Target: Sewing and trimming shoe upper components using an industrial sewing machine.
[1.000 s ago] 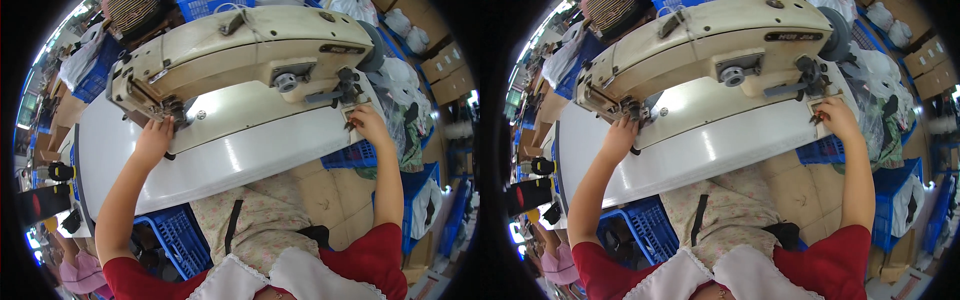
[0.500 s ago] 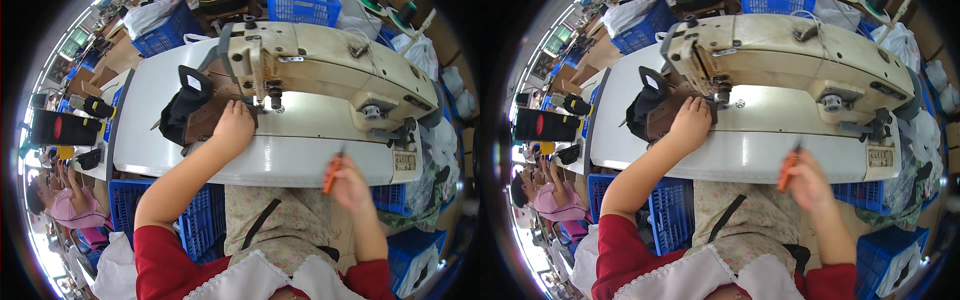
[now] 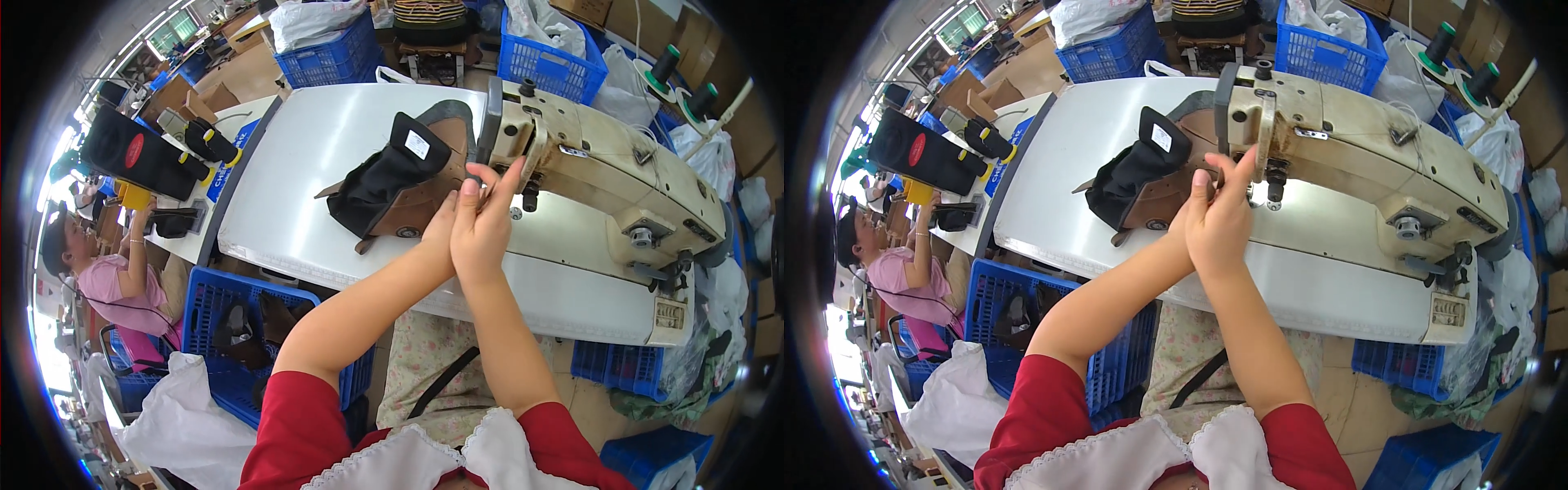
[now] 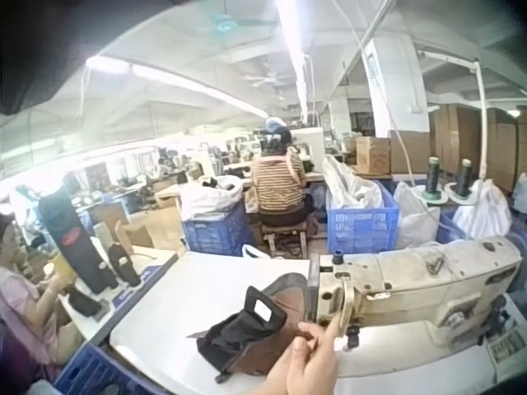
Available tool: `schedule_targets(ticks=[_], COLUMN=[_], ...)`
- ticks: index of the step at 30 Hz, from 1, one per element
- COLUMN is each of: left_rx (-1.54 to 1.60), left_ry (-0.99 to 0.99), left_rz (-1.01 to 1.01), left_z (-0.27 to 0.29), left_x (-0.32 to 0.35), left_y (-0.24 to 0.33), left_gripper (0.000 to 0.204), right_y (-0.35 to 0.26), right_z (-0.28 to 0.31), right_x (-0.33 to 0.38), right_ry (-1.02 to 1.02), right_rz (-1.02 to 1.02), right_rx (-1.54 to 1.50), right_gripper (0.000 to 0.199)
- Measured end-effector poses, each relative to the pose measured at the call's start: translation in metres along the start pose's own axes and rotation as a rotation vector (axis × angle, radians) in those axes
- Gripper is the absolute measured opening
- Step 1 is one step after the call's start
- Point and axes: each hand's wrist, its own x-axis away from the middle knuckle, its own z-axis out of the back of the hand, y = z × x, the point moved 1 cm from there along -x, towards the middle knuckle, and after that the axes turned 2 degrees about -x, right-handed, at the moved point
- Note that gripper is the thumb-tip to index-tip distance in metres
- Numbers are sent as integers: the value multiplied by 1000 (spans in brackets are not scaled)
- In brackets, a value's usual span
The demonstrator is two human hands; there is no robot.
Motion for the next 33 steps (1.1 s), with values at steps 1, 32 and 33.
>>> schedule_targets(ticks=[1, 32, 33], left_rx=[-30, -89, -86], left_ry=[25, 242, 252], left_rz=[-8, 53, 46], left_z=[-3, 3, 5], left_x=[0, 119, 118], left_y=[1, -60, -59], left_gripper=[53, 57, 56], right_y=[3, 35, 38], right_z=[0, 9, 8], right_x=[-1, 31, 30], right_ry=[-3, -679, -681], right_rz=[7, 55, 53], right_rx=[-1, 600, 603], right_gripper=[66, 38, 38])
